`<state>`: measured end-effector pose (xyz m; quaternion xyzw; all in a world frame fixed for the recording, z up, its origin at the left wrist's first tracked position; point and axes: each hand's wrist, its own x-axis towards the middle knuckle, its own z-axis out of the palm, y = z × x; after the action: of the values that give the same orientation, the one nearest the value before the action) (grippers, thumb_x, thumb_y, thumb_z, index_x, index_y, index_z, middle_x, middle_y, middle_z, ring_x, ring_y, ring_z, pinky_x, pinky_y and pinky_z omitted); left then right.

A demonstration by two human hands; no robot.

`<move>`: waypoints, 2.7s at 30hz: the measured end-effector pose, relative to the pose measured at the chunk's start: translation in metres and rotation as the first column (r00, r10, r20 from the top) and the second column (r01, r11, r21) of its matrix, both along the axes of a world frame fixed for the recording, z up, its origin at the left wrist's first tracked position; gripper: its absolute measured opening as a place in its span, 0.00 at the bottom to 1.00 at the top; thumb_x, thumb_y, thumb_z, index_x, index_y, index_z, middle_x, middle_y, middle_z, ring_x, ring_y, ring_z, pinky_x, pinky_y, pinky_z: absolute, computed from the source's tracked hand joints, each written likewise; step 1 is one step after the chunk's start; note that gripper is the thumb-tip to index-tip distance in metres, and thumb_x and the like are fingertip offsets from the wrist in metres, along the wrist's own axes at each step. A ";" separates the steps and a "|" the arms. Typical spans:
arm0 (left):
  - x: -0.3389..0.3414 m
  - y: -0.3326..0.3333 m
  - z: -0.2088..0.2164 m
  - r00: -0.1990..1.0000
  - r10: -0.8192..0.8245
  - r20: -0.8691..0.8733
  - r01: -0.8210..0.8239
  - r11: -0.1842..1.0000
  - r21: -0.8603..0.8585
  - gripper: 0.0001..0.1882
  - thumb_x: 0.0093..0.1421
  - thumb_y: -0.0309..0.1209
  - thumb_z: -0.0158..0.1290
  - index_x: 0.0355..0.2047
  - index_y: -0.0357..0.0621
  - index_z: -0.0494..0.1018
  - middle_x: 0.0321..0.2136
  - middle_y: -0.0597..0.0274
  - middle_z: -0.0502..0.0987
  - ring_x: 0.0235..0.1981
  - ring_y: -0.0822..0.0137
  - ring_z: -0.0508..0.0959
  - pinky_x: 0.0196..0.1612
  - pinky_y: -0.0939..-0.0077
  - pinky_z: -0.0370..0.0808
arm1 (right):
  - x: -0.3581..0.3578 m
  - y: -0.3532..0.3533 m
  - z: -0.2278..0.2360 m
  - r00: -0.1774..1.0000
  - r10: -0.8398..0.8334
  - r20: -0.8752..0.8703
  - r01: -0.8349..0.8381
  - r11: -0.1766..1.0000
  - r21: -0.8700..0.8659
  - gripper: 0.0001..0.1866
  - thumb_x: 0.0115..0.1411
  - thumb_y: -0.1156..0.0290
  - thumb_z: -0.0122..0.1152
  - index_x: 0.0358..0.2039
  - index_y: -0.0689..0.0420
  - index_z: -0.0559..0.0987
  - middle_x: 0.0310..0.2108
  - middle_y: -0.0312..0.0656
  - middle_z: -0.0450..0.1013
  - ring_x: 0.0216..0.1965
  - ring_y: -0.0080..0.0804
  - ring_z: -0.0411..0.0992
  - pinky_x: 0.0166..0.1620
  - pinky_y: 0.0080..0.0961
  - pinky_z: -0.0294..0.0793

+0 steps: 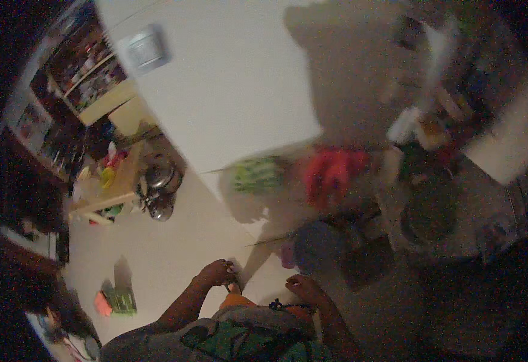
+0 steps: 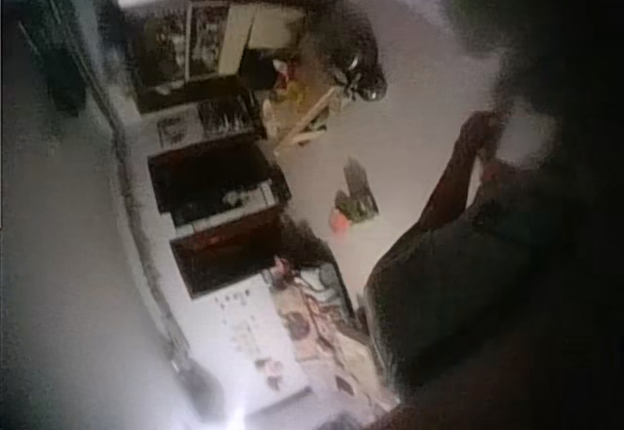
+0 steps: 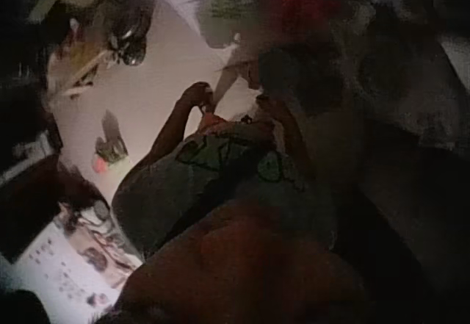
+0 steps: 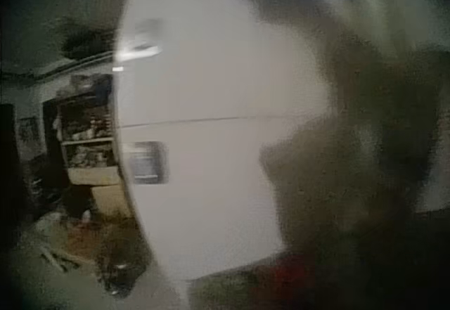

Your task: The person rinses a metal bowl in a blue basin, then wipes the gas stove and surrounding backsplash with a cloth. They move between the sink and stove, wringing the cloth at the sink, and finish by drying their hands with a towel.

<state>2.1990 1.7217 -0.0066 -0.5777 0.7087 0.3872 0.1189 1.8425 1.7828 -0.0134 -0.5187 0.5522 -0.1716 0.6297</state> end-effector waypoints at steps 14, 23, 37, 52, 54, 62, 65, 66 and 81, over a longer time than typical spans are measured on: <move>0.380 -0.004 0.010 0.837 0.525 0.153 -0.506 0.850 -0.148 0.25 0.60 0.47 0.54 0.51 0.43 0.72 0.46 0.47 0.76 0.51 0.49 0.74 0.53 0.55 0.72 | 0.417 -0.226 0.028 0.785 0.600 -0.155 -0.616 0.731 -0.294 0.21 0.62 0.56 0.58 0.45 0.62 0.76 0.41 0.50 0.77 0.42 0.44 0.77 0.46 0.38 0.76; 0.419 -0.115 0.083 -0.065 0.659 -0.749 -0.692 0.511 0.510 0.38 0.64 0.59 0.41 0.63 0.43 0.61 0.61 0.47 0.65 0.60 0.48 0.67 0.60 0.52 0.65 | 0.517 -0.349 0.040 0.710 0.137 0.690 -0.526 0.755 0.392 0.36 0.66 0.38 0.40 0.59 0.58 0.68 0.57 0.53 0.69 0.54 0.48 0.71 0.54 0.43 0.70; 0.493 -0.303 0.071 -0.787 0.572 -0.230 -0.059 0.301 0.952 0.32 0.62 0.59 0.45 0.51 0.44 0.72 0.48 0.51 0.77 0.50 0.55 0.76 0.49 0.55 0.73 | 0.536 -0.480 0.078 0.616 -0.276 0.738 -0.158 0.874 0.459 0.38 0.64 0.38 0.43 0.57 0.61 0.70 0.55 0.54 0.70 0.54 0.47 0.71 0.58 0.46 0.66; 0.419 -0.497 -0.029 0.608 -0.779 0.152 0.780 0.549 -0.301 0.20 0.58 0.44 0.57 0.42 0.41 0.74 0.38 0.49 0.77 0.41 0.50 0.78 0.44 0.57 0.76 | 0.504 -0.248 0.055 0.513 -0.851 -0.114 0.857 0.502 0.114 0.22 0.64 0.54 0.56 0.44 0.64 0.77 0.38 0.45 0.77 0.39 0.30 0.77 0.42 0.32 0.76; 0.373 -0.501 -0.013 0.554 -0.829 0.075 0.792 0.498 -0.353 0.23 0.59 0.46 0.52 0.45 0.41 0.74 0.42 0.46 0.75 0.45 0.49 0.77 0.49 0.52 0.74 | 0.514 -0.209 0.064 0.416 -0.906 -0.076 0.909 0.412 0.063 0.23 0.64 0.54 0.57 0.44 0.64 0.77 0.39 0.46 0.77 0.39 0.30 0.77 0.42 0.32 0.76; 0.204 -0.342 0.054 0.226 -0.974 0.012 0.937 0.214 -0.275 0.24 0.60 0.44 0.52 0.48 0.37 0.72 0.45 0.40 0.75 0.49 0.44 0.74 0.53 0.55 0.71 | 0.535 -0.050 0.012 0.065 -0.997 0.050 0.992 0.070 0.102 0.21 0.64 0.57 0.57 0.44 0.64 0.77 0.39 0.47 0.77 0.37 0.33 0.78 0.42 0.31 0.77; 0.164 -0.255 0.063 0.083 -0.996 0.028 0.991 0.079 -0.112 0.25 0.59 0.44 0.52 0.49 0.37 0.72 0.47 0.43 0.75 0.51 0.45 0.73 0.55 0.57 0.70 | 0.522 0.015 0.005 -0.026 -0.997 0.069 0.988 -0.015 0.152 0.17 0.64 0.60 0.56 0.44 0.61 0.77 0.40 0.44 0.77 0.40 0.32 0.78 0.42 0.30 0.76; 0.157 -0.232 0.053 0.047 -0.998 -0.042 0.992 0.052 -0.115 0.25 0.59 0.44 0.52 0.48 0.37 0.72 0.47 0.43 0.75 0.51 0.46 0.73 0.55 0.57 0.70 | 0.514 0.037 0.011 -0.077 -0.995 0.055 0.981 -0.066 0.181 0.17 0.64 0.60 0.56 0.44 0.61 0.77 0.40 0.44 0.77 0.40 0.32 0.78 0.42 0.30 0.76; -0.069 -0.086 0.012 -0.120 -0.989 -0.084 0.993 -0.119 -0.021 0.25 0.57 0.47 0.52 0.43 0.35 0.73 0.43 0.41 0.76 0.48 0.44 0.75 0.51 0.54 0.71 | 0.342 0.213 0.015 -0.366 -0.909 0.199 0.924 -0.328 0.198 0.14 0.65 0.62 0.56 0.44 0.58 0.75 0.39 0.42 0.78 0.39 0.33 0.78 0.40 0.29 0.75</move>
<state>2.1296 1.6361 0.0055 0.1636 0.8964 0.2055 0.3569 2.1849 1.9957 0.0011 0.1654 0.6409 -0.6961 0.2780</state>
